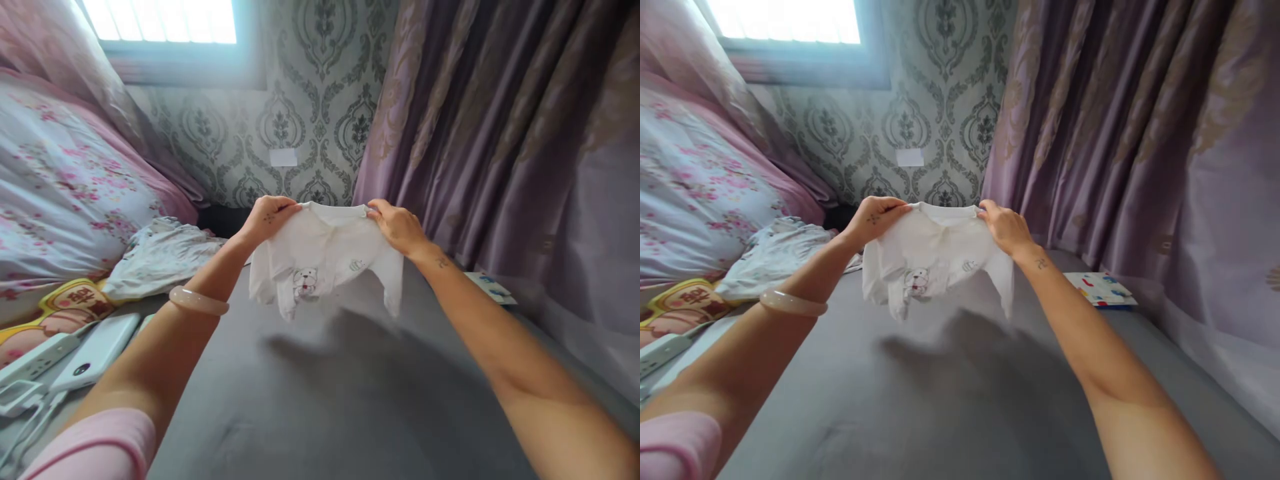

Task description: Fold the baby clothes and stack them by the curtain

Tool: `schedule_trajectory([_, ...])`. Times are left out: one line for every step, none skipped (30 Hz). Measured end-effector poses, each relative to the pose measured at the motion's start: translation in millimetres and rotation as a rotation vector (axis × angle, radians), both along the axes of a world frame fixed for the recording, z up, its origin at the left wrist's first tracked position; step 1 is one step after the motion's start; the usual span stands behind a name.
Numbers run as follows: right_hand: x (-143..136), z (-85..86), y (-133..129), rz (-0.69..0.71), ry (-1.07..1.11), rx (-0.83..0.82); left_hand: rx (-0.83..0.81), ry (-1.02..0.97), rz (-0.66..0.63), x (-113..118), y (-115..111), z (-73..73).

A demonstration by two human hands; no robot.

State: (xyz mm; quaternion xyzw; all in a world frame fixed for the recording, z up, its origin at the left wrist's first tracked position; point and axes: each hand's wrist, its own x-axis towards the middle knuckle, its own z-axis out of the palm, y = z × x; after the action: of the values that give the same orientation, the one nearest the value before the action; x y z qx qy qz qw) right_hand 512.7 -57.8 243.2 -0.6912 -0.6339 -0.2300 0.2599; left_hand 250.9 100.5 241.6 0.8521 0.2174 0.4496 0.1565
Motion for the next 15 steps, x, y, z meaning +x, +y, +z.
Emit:
schedule_trajectory([2, -0.4, 1, -0.010, 0.026, 0.023, 0.001, -0.004, 0.002, 1, 2, -1.2])
schedule_trajectory([3, -0.4, 2, -0.018, 0.049, 0.040, 0.006, -0.004, 0.002, 2, 4, -2.4])
schedule_trajectory([4, -0.1, 4, -0.024, 0.069, 0.054, 0.017, 0.003, 0.003, 3, 6, -3.4])
schedule_trajectory([4, 0.8, 4, -0.025, 0.088, 0.068, 0.036, 0.012, 0.008, 4, 7, -4.0])
schedule_trajectory([5, 2.1, 4, -0.023, 0.108, 0.086, 0.063, 0.016, 0.020, 6, 6, -4.1])
schedule_trajectory([5, 4.1, 3, -0.014, 0.130, 0.107, 0.090, 0.017, 0.037, 6, 5, -3.3])
schedule_trajectory([5, 6.6, 1, 0.015, 0.156, 0.115, 0.107, 0.016, 0.051, 6, 2, -1.6])
schedule_trajectory([6, 9.5, -2, 0.064, 0.192, 0.095, 0.102, 0.018, 0.057, 4, -2, 1.3])
schedule_trajectory([7, 12.6, -7, 0.137, 0.241, 0.038, 0.068, 0.034, 0.045, 0, -7, 5.3])
schedule_trajectory([9, 15.8, -12, 0.224, 0.302, -0.055, 0.005, 0.067, 0.012, -5, -12, 10.3])
schedule_trajectory([11, 18.8, -18, 0.311, 0.370, -0.164, -0.079, 0.114, -0.037, -11, -17, 16.0])
schedule_trajectory([13, 21.4, -23, 0.387, 0.437, -0.266, -0.172, 0.184, -0.100, -17, -22, 22.0])
schedule_trajectory([16, 23.4, -26, 0.437, 0.494, -0.347, -0.247, 0.254, -0.153, -22, -26, 27.7])
schedule_trajectory([17, 24.8, -28, 0.455, 0.531, -0.389, -0.299, 0.314, -0.181, -26, -28, 32.5])
schedule_trajectory([18, 25.6, -28, 0.441, 0.540, -0.388, -0.323, 0.361, -0.180, -27, -29, 36.0])
